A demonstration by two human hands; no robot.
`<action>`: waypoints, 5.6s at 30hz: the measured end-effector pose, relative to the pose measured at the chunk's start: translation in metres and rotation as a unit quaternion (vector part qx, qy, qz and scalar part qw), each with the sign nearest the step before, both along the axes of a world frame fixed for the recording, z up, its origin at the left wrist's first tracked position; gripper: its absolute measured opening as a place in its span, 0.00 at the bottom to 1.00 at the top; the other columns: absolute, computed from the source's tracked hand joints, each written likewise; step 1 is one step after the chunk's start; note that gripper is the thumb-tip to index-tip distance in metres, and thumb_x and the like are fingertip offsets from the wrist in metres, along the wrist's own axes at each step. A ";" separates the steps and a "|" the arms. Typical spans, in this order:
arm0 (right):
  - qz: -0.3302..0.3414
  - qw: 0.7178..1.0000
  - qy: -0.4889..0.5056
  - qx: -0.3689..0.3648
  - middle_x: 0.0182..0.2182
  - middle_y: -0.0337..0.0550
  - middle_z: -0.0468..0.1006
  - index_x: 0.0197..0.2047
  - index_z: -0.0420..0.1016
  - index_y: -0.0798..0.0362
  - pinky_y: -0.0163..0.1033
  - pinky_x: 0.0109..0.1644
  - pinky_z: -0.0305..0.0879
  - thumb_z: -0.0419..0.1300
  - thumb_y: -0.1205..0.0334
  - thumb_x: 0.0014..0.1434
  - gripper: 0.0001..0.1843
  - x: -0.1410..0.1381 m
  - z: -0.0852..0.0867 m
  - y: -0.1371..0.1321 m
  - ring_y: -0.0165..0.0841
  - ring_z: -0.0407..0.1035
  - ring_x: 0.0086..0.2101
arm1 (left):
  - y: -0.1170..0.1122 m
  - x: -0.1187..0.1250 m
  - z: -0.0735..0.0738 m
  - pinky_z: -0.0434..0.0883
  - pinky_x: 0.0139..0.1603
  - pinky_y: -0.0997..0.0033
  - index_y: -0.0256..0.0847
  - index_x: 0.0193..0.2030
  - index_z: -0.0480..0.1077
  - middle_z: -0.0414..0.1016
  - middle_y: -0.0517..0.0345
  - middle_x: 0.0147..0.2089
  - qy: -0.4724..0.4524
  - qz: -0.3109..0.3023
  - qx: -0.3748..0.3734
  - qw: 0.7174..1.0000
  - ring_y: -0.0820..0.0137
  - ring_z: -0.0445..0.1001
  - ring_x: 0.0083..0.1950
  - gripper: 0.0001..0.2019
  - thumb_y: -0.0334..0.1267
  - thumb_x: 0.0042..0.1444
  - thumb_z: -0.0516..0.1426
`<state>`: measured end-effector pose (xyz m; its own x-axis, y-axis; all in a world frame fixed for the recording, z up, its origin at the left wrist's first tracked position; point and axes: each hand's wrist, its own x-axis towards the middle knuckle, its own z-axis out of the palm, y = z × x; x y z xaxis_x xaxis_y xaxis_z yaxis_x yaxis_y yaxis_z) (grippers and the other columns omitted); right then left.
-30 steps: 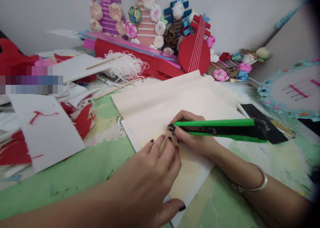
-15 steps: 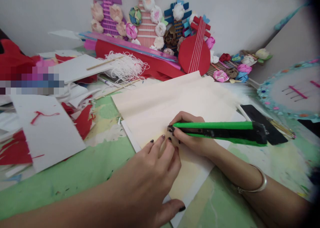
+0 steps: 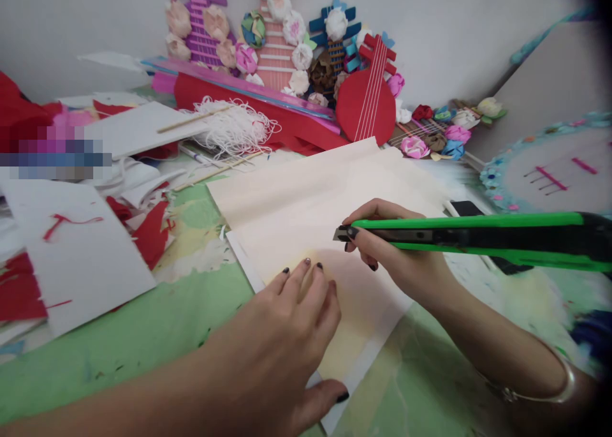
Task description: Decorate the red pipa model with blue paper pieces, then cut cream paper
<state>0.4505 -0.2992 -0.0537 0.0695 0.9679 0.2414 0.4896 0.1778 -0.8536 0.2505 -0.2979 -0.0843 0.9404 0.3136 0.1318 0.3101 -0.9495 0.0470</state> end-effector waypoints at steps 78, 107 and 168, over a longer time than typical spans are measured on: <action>-0.024 0.996 -0.085 -0.034 0.30 0.35 0.78 0.39 0.71 0.48 0.33 0.31 0.65 0.57 0.63 0.57 0.06 -0.013 -0.039 -0.008 0.28 0.71 0.28 | 0.002 0.001 -0.006 0.61 0.58 0.43 0.28 0.61 0.62 0.62 0.31 0.63 -0.024 0.002 0.013 1.000 0.42 0.60 0.64 0.35 0.58 0.60 0.44; -0.018 0.995 -0.097 -0.022 0.27 0.35 0.77 0.37 0.72 0.50 0.31 0.29 0.63 0.58 0.65 0.55 0.05 -0.012 -0.035 -0.009 0.27 0.69 0.26 | 0.003 0.002 -0.001 0.62 0.58 0.45 0.29 0.62 0.62 0.63 0.33 0.63 -0.009 0.000 -0.003 1.000 0.44 0.61 0.63 0.36 0.59 0.59 0.45; -0.027 0.995 -0.093 -0.032 0.26 0.35 0.78 0.34 0.72 0.51 0.31 0.27 0.63 0.58 0.67 0.52 0.04 -0.013 -0.031 -0.012 0.27 0.70 0.25 | 0.002 0.000 -0.005 0.62 0.58 0.45 0.28 0.61 0.61 0.63 0.32 0.62 -0.023 -0.002 0.008 1.000 0.43 0.61 0.63 0.36 0.59 0.59 0.45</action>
